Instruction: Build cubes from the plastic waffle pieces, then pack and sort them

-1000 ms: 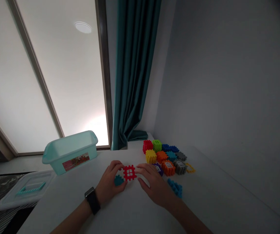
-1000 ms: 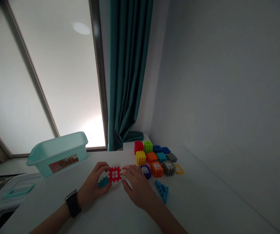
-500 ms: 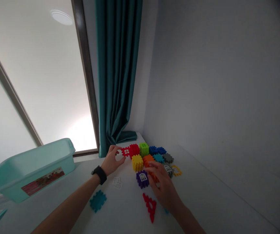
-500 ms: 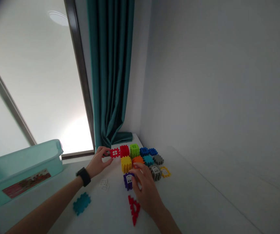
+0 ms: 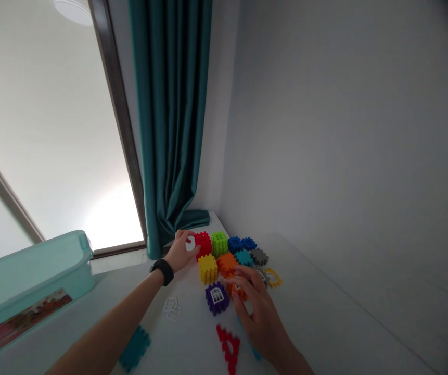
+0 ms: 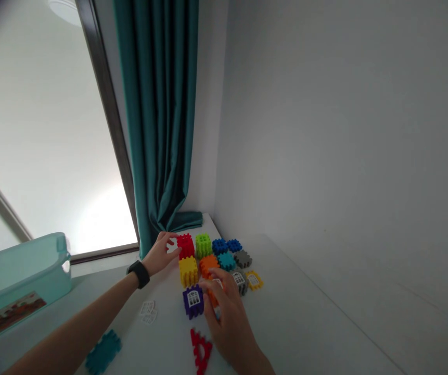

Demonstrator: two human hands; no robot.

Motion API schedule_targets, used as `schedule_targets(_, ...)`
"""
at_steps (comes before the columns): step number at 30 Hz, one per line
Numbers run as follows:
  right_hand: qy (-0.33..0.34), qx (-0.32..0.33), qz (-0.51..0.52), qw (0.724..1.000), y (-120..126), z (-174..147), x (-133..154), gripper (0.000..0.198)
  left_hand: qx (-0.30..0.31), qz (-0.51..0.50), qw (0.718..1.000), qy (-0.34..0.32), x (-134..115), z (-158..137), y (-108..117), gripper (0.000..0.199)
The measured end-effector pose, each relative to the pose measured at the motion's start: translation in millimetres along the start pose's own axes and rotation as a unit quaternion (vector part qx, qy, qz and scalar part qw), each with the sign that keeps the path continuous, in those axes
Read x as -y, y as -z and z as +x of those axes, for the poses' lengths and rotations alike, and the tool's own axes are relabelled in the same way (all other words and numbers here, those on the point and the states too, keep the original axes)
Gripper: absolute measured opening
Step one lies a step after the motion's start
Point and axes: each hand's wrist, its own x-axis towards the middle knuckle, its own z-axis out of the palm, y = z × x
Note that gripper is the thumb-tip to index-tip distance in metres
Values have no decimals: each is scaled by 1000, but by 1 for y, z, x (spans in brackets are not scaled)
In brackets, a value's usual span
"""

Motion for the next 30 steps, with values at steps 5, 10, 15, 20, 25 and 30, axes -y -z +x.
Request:
schedule_targets(5,-3,6,-2,1000,0,-1,-1,25,7,-3,1000,5,3,3,-3,29)
schedule_targets(10,3,16,-10,1000,1,-1,2,27,12,-5,1000,10,4,4,-7,29)
schedule_targets(15,8,13,-14,1000,2,-2,7,28,14,-10,1000,8,5,3,-9,29)
schedule_targets(20,8,18,-8,1000,2,-2,7,27,10,-12,1000,10,6,1,-10,28)
schedule_targets(25,8,17,-9,1000,1,-2,5,28,8,-14,1000,12,7,0,-11,28)
schedule_targets(30,5,23,-10,1000,1,-2,5,27,12,-14,1000,15,8,0,-9,32)
